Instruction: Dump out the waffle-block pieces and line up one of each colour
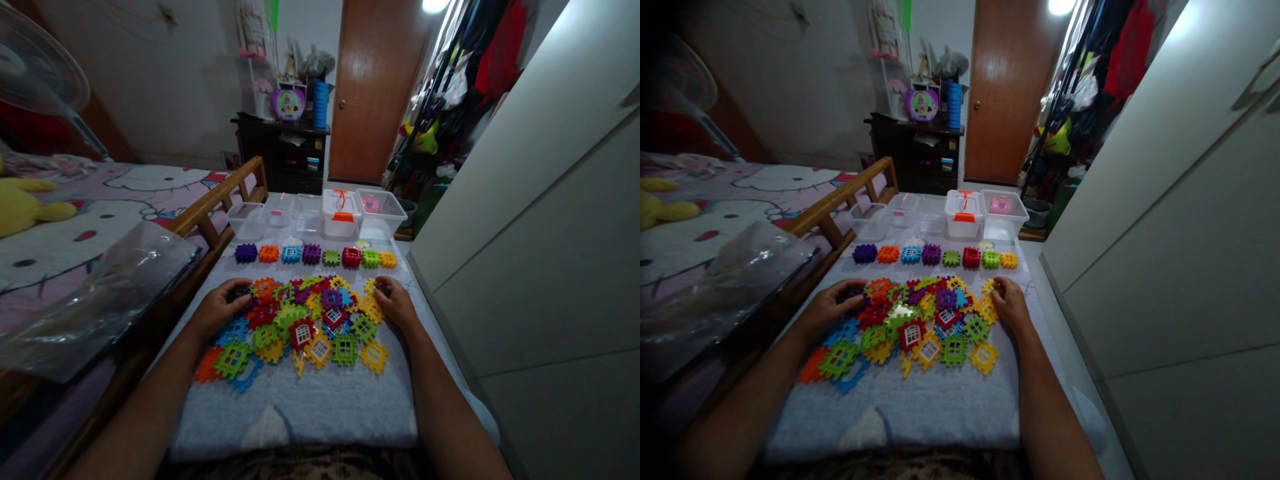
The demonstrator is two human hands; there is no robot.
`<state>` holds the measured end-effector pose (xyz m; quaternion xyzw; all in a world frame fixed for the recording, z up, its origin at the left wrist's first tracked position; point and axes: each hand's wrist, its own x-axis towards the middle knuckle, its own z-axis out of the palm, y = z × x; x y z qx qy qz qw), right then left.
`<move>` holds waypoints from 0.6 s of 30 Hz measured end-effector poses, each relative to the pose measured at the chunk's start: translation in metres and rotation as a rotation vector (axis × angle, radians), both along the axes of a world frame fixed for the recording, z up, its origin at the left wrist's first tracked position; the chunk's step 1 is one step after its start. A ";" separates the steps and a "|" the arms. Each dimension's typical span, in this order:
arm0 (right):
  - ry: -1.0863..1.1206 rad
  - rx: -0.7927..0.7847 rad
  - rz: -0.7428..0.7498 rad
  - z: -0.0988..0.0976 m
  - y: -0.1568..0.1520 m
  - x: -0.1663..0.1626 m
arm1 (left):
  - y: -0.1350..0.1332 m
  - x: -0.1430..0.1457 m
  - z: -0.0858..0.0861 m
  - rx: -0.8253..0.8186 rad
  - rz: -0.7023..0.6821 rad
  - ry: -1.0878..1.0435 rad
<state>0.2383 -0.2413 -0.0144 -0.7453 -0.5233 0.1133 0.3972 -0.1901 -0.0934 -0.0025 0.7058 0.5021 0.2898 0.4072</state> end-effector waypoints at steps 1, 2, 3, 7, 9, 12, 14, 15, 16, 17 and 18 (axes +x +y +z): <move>0.028 0.006 0.001 0.003 -0.001 0.000 | 0.000 0.000 -0.001 0.027 0.005 0.016; 0.041 0.010 -0.002 0.007 -0.003 0.001 | 0.000 -0.001 -0.002 0.054 0.012 0.031; 0.039 0.008 -0.006 0.010 -0.005 0.002 | 0.001 -0.001 -0.004 0.079 0.026 0.045; -0.043 -0.129 0.039 0.023 -0.015 0.003 | 0.003 -0.005 -0.009 0.168 0.090 0.093; -0.097 -0.236 0.081 0.026 -0.019 0.001 | 0.004 -0.006 -0.011 0.194 0.100 0.107; -0.162 -0.321 0.111 0.027 -0.021 -0.002 | 0.005 -0.006 -0.011 0.203 0.096 0.135; -0.156 -0.331 0.119 0.026 -0.021 -0.003 | 0.004 -0.006 -0.011 0.199 0.094 0.151; -0.138 -0.325 0.122 0.026 -0.021 -0.003 | 0.004 -0.006 -0.011 0.196 0.092 0.158; -0.113 -0.314 0.126 0.025 -0.021 -0.003 | 0.005 -0.006 -0.011 0.192 0.088 0.162; -0.087 -0.302 0.131 0.026 -0.021 -0.002 | 0.005 -0.006 -0.010 0.188 0.085 0.164; -0.061 -0.293 0.134 0.026 -0.021 -0.002 | 0.005 -0.006 -0.010 0.185 0.085 0.164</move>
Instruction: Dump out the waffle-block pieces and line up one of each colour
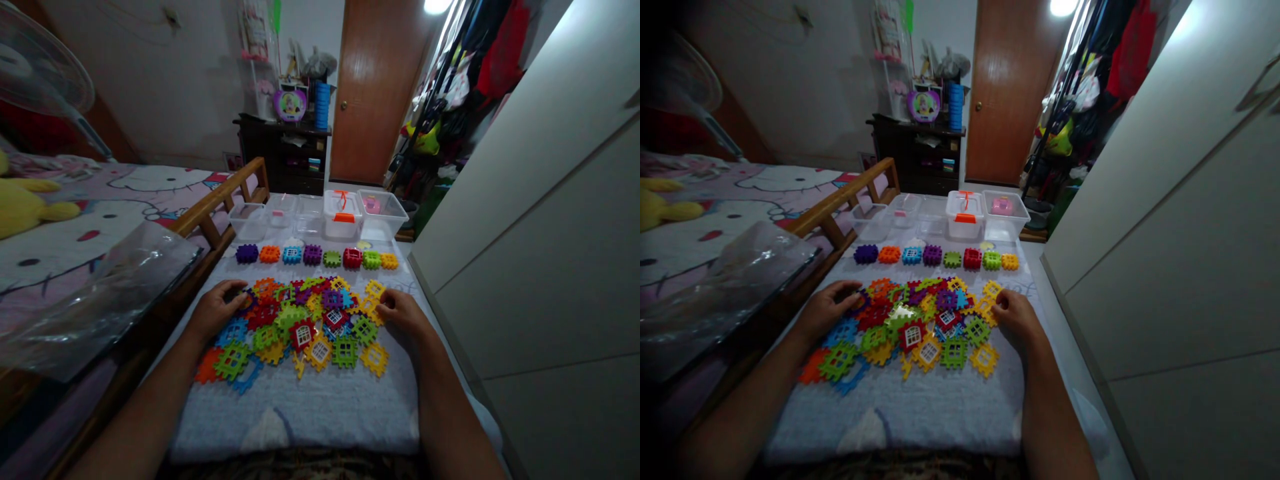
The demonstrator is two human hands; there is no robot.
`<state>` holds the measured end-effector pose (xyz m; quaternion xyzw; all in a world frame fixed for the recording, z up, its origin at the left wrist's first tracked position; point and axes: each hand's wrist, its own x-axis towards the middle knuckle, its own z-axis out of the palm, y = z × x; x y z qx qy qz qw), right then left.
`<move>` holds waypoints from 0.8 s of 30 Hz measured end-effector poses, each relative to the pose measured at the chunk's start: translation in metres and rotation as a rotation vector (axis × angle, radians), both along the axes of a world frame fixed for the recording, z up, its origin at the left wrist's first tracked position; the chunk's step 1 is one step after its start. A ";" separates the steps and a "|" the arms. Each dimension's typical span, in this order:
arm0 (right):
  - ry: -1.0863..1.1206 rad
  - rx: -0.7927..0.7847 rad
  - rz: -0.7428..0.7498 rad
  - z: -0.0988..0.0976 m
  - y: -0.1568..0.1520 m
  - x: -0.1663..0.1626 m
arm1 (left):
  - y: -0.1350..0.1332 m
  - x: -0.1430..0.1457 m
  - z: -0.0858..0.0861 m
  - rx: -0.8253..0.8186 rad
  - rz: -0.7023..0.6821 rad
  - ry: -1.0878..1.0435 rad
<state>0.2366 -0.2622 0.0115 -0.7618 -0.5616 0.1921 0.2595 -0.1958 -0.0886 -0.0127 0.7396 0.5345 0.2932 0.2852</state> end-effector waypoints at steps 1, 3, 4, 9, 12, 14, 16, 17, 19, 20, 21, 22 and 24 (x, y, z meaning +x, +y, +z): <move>0.021 0.001 0.002 0.001 0.000 0.000 | 0.000 0.000 0.000 -0.002 0.002 -0.001; 0.033 -0.008 0.002 0.002 -0.001 0.001 | 0.000 0.000 0.001 0.001 0.009 -0.008; 0.017 -0.015 -0.001 0.003 -0.001 0.001 | 0.000 0.001 0.002 0.002 0.013 -0.011; -0.116 -0.079 -0.026 0.005 -0.002 -0.001 | -0.001 0.002 0.004 -0.011 0.015 -0.010; -0.107 -0.100 -0.014 0.003 -0.003 0.000 | -0.001 0.002 0.004 -0.017 0.006 -0.007; -0.044 -0.077 -0.008 0.002 -0.004 0.002 | -0.001 0.002 0.003 -0.015 0.004 -0.006; 0.063 -0.030 -0.007 0.003 -0.004 0.004 | -0.001 0.002 0.003 -0.016 0.003 -0.008; 0.135 0.001 -0.004 0.004 -0.005 0.005 | -0.001 0.002 0.003 -0.015 0.003 -0.008; 0.300 0.066 -0.004 0.006 -0.005 0.006 | -0.001 0.003 0.004 -0.012 0.009 -0.003; 0.374 0.104 -0.015 0.008 -0.005 0.007 | -0.002 0.003 0.005 -0.010 0.012 0.000; 0.427 0.154 -0.044 0.009 -0.004 0.007 | -0.002 0.004 0.005 -0.008 0.013 0.003; 0.447 0.217 -0.094 0.009 -0.004 0.007 | -0.002 0.004 0.007 -0.006 0.014 0.002; 0.381 0.356 -0.225 0.009 -0.002 0.007 | -0.003 0.005 0.009 -0.007 0.010 -0.003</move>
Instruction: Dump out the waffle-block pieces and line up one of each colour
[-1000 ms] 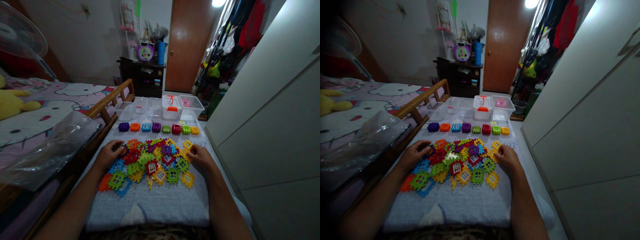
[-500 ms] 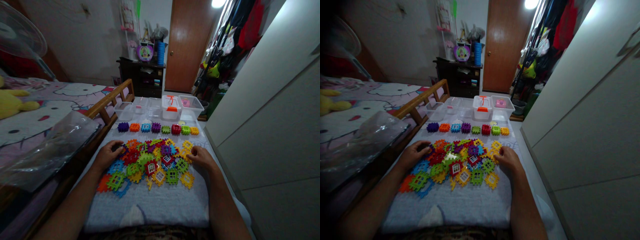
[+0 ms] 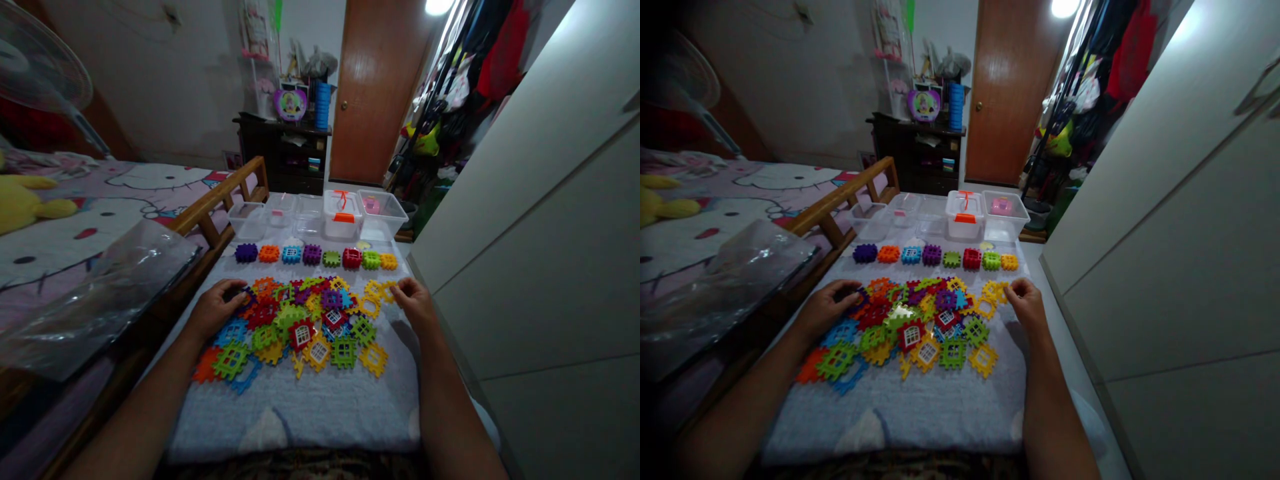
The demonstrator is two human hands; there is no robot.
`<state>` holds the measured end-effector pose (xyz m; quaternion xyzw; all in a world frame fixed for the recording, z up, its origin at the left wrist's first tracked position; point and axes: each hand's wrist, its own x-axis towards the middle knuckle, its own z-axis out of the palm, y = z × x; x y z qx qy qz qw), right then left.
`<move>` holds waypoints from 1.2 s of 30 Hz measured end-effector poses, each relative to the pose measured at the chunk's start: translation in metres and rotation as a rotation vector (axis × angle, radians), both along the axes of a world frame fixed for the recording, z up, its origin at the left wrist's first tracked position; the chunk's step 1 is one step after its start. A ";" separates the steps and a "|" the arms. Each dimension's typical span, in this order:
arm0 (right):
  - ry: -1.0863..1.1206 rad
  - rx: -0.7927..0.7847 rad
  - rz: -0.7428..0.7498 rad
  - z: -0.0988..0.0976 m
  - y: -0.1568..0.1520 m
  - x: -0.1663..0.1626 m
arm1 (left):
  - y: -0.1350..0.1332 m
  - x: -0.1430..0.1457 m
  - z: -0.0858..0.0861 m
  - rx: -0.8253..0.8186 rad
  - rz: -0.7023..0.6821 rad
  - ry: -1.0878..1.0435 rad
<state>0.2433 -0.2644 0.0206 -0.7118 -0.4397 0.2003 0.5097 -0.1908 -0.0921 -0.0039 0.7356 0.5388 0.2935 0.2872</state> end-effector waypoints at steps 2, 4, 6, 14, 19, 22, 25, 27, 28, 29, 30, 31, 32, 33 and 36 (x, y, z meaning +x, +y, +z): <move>-0.150 0.067 -0.141 -0.002 0.003 -0.001 | -0.001 0.001 0.002 -0.003 -0.004 -0.007; -0.319 0.086 -0.179 -0.007 0.006 -0.004 | -0.001 0.001 0.002 -0.006 -0.002 -0.011; -0.449 0.076 -0.131 -0.012 0.010 -0.006 | -0.001 0.001 0.002 -0.003 0.005 -0.014; -0.579 -0.105 0.128 -0.025 0.016 -0.006 | 0.000 0.000 0.001 -0.010 -0.015 -0.001; -0.615 -0.157 0.067 -0.029 0.011 0.003 | -0.001 0.001 0.002 -0.001 -0.015 -0.006; -0.596 -0.200 0.073 -0.030 0.009 0.003 | -0.001 0.002 0.002 0.011 -0.014 -0.003; -0.556 -0.186 0.071 -0.029 0.010 0.002 | -0.001 0.002 0.002 0.018 -0.015 -0.003; -0.533 -0.144 0.045 -0.029 0.012 0.002 | -0.001 0.002 0.002 0.011 -0.023 0.001; -0.526 -0.122 0.027 -0.029 0.014 0.003 | -0.001 0.002 0.003 0.011 -0.025 0.001; -0.524 -0.104 0.012 -0.030 0.016 0.003 | -0.001 0.002 0.003 0.012 -0.026 -0.001; -0.527 -0.094 0.003 -0.030 0.018 0.003 | -0.001 0.002 0.004 0.015 -0.026 -0.004; -0.533 -0.091 0.003 -0.031 0.020 0.003 | -0.002 0.002 0.005 0.018 -0.026 -0.007; -0.542 -0.097 0.011 -0.033 0.022 0.003 | -0.002 0.002 0.005 0.018 -0.028 -0.008; -0.552 -0.109 0.023 -0.034 0.024 0.003 | -0.002 0.003 0.006 0.017 -0.029 -0.009; -0.588 -0.140 0.046 -0.037 0.026 0.002 | -0.002 0.003 0.006 0.011 -0.035 -0.005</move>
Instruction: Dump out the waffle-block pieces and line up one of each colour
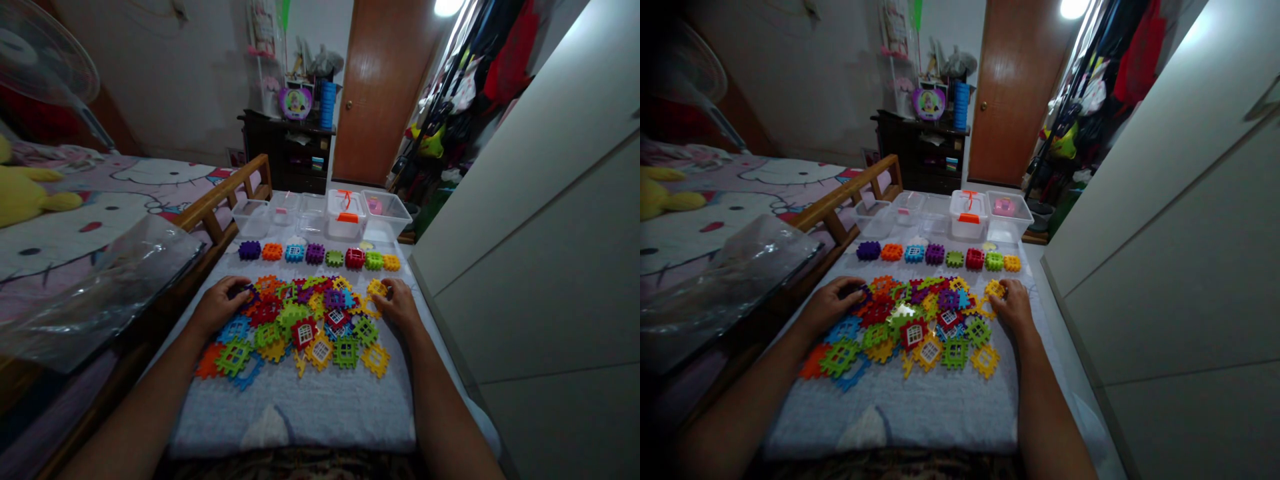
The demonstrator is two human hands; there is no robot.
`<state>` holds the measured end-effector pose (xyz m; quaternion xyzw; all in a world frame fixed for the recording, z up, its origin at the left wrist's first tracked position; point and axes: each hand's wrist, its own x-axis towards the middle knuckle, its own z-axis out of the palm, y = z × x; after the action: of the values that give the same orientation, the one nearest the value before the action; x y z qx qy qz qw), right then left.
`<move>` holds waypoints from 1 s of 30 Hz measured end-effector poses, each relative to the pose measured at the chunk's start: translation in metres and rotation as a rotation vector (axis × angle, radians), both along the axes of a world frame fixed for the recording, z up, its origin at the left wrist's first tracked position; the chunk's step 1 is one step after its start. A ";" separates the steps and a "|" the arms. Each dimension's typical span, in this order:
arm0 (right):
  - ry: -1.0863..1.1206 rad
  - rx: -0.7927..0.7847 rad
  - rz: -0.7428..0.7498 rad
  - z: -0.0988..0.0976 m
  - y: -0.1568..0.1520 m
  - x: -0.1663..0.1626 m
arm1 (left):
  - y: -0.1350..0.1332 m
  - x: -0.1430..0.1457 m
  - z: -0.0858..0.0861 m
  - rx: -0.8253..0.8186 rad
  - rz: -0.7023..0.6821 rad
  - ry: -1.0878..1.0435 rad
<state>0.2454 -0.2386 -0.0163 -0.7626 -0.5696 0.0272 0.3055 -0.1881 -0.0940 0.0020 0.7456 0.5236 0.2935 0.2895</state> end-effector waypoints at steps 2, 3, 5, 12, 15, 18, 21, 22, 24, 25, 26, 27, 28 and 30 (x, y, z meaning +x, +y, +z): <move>-0.013 0.001 0.005 -0.001 0.000 0.000 | 0.000 0.000 0.000 0.003 -0.001 0.002; -0.016 0.002 0.010 -0.001 -0.001 0.000 | 0.000 0.000 0.000 0.006 -0.001 0.003; -0.020 -0.007 0.016 0.000 -0.002 0.000 | 0.000 0.000 -0.001 0.012 0.000 0.006; -0.046 -0.038 -0.009 0.001 0.000 -0.002 | 0.002 -0.003 -0.004 0.011 -0.015 0.029; -0.055 -0.061 -0.022 0.000 0.002 -0.003 | 0.004 -0.004 -0.007 0.029 -0.022 0.034; -0.054 -0.091 -0.040 0.001 0.004 -0.005 | 0.004 -0.004 -0.008 0.040 -0.025 0.041; -0.047 -0.124 -0.066 0.003 0.005 -0.005 | 0.004 -0.004 -0.007 0.051 -0.020 0.038; -0.043 -0.135 -0.073 0.004 0.005 -0.005 | 0.004 -0.004 -0.007 0.052 -0.022 0.037; -0.037 -0.148 -0.081 0.005 0.006 -0.003 | 0.003 -0.003 -0.006 0.052 -0.027 0.036; -0.038 -0.151 -0.086 0.005 0.005 -0.002 | 0.003 -0.003 -0.006 0.052 -0.029 0.035; -0.042 -0.151 -0.090 0.005 0.005 -0.001 | 0.003 -0.003 -0.005 0.052 -0.029 0.036; -0.048 -0.152 -0.095 0.005 0.005 -0.001 | 0.003 -0.003 -0.005 0.052 -0.028 0.037; -0.056 -0.153 -0.098 0.005 0.005 0.000 | 0.003 -0.003 -0.005 0.050 -0.026 0.039; -0.069 -0.158 -0.102 0.004 0.005 0.000 | 0.003 -0.003 -0.005 0.045 -0.024 0.041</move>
<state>0.2451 -0.2338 -0.0123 -0.8128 -0.5362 0.0299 0.2257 -0.1908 -0.0914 -0.0031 0.7640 0.5138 0.2862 0.2654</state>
